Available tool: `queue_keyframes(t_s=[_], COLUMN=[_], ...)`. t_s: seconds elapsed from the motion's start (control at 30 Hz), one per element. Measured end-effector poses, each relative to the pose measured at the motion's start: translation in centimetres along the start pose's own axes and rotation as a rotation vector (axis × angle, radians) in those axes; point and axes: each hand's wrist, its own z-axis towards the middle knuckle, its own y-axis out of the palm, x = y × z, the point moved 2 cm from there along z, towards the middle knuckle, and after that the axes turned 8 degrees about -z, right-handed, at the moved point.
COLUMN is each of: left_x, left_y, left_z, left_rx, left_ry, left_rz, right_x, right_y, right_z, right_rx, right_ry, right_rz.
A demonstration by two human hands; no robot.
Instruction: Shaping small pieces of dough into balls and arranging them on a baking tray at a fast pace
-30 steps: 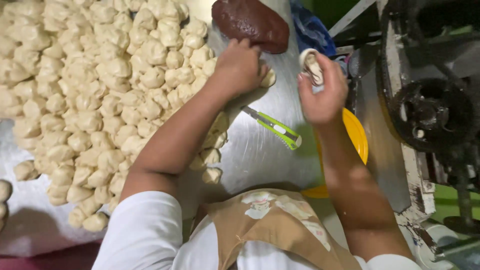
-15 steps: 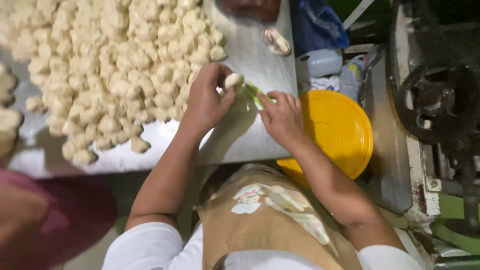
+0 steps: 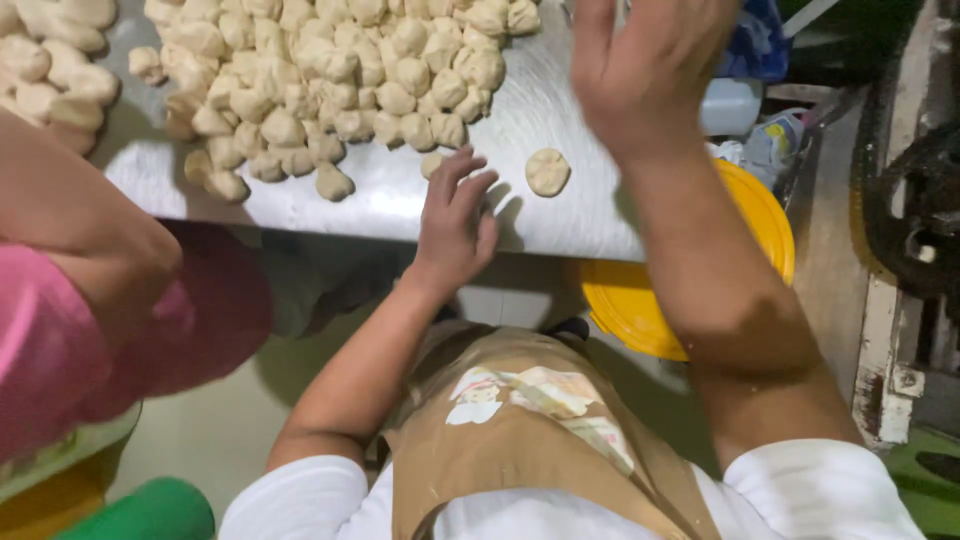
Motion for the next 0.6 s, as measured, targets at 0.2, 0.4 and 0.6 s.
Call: queue_keyframes(t_s=[0.2, 0.4, 0.6], left_x=[-2.7, 0.2, -1.9], left_y=[-1.2, 1.9, 5.7], left_z=[-2.6, -0.2, 0.1], left_rx=[-0.186, -0.47, -0.779], left_ry=[-0.032, 0.201, -0.03], left_rz=[-0.029, -0.166, 0.438], right_x=[-5.1, -6.5, -4.0], right_y=[8.2, 8.0, 13.1], right_z=[-9.9, -8.2, -8.4], right_rx=[-0.127, -0.712, -0.736], right_ry=[-0.129, 0.072, -0.046], right_rz=[-0.129, -0.069, -0.092])
